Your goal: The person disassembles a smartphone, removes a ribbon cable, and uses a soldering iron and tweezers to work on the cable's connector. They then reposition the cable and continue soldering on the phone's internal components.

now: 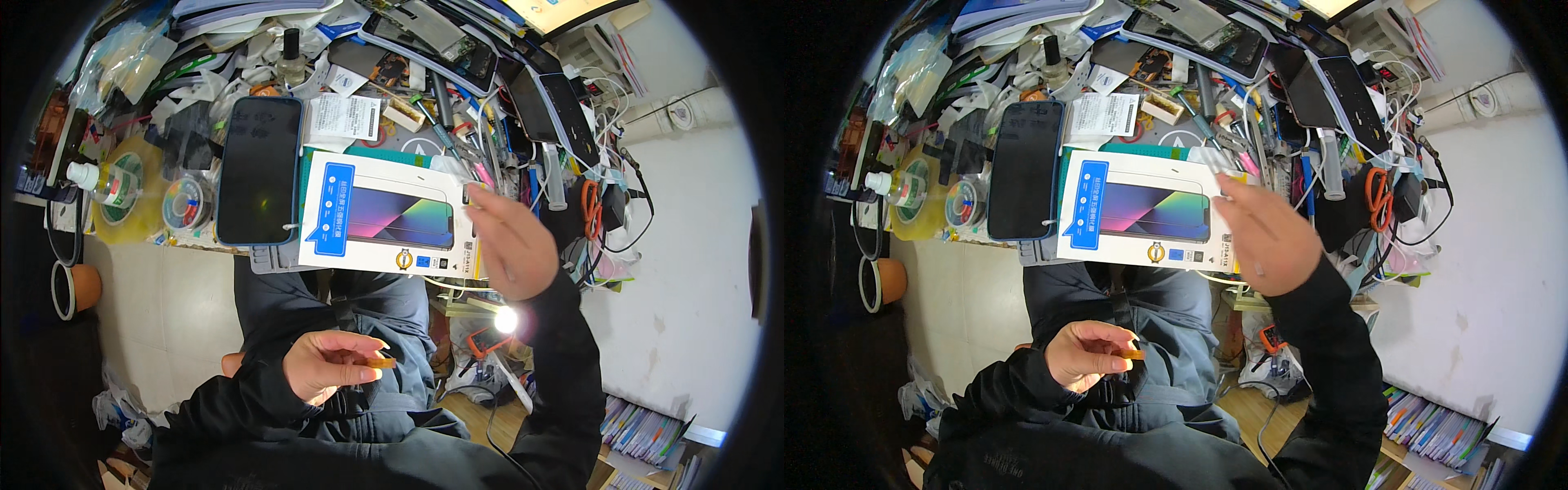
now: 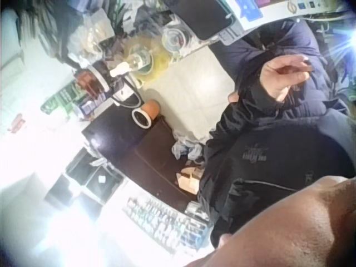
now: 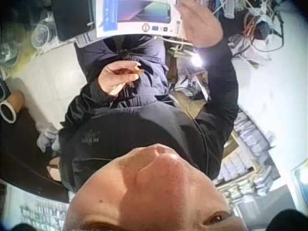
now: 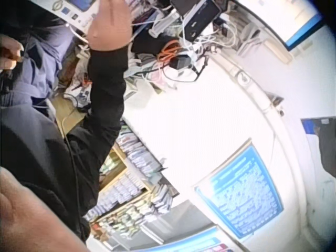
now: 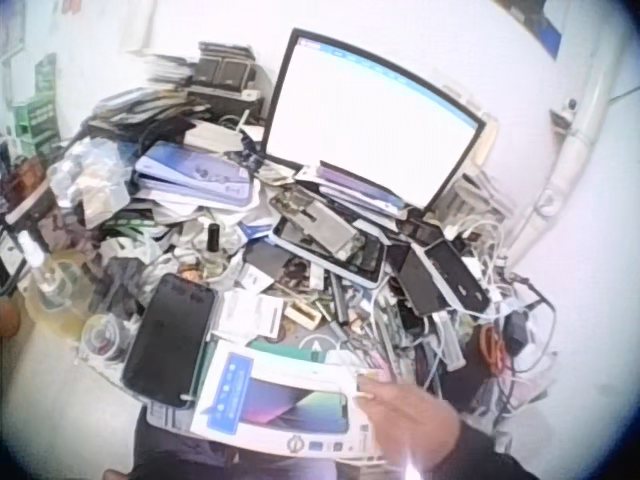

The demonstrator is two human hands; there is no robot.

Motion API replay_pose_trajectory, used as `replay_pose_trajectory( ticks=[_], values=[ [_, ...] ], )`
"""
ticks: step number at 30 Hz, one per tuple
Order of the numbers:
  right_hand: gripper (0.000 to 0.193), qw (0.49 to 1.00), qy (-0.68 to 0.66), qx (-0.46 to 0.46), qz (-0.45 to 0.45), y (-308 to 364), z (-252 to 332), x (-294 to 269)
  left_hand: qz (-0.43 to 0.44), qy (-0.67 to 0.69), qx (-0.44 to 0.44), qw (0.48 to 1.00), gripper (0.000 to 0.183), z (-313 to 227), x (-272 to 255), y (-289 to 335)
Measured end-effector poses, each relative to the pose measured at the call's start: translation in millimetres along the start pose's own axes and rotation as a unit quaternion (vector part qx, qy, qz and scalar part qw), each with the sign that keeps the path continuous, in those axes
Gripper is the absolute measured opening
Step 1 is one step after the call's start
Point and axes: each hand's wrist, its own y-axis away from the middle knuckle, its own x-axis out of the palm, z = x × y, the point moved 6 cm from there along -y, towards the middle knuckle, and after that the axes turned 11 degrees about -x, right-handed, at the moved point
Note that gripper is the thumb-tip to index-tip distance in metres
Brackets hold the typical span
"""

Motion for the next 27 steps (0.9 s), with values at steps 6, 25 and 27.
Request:
replay_pose_trajectory(
  ticks=[6,25,27],
  values=[
    [0.052,0.999,0.033,-0.006,0.039,-6,2,28,0.004,-0.065,-0.011,0.998,0.031,2,-10,-4],
    [0.038,0.945,0.089,0.314,-0.023,29,-90,-7,-0.012,-0.113,-0.023,0.993,0.031,-11,1,-20],
    [0.038,0.958,0.149,0.247,0.008,22,-95,-1,-0.006,-0.102,-0.047,0.994,0.034,-11,4,-23]
  ],
)
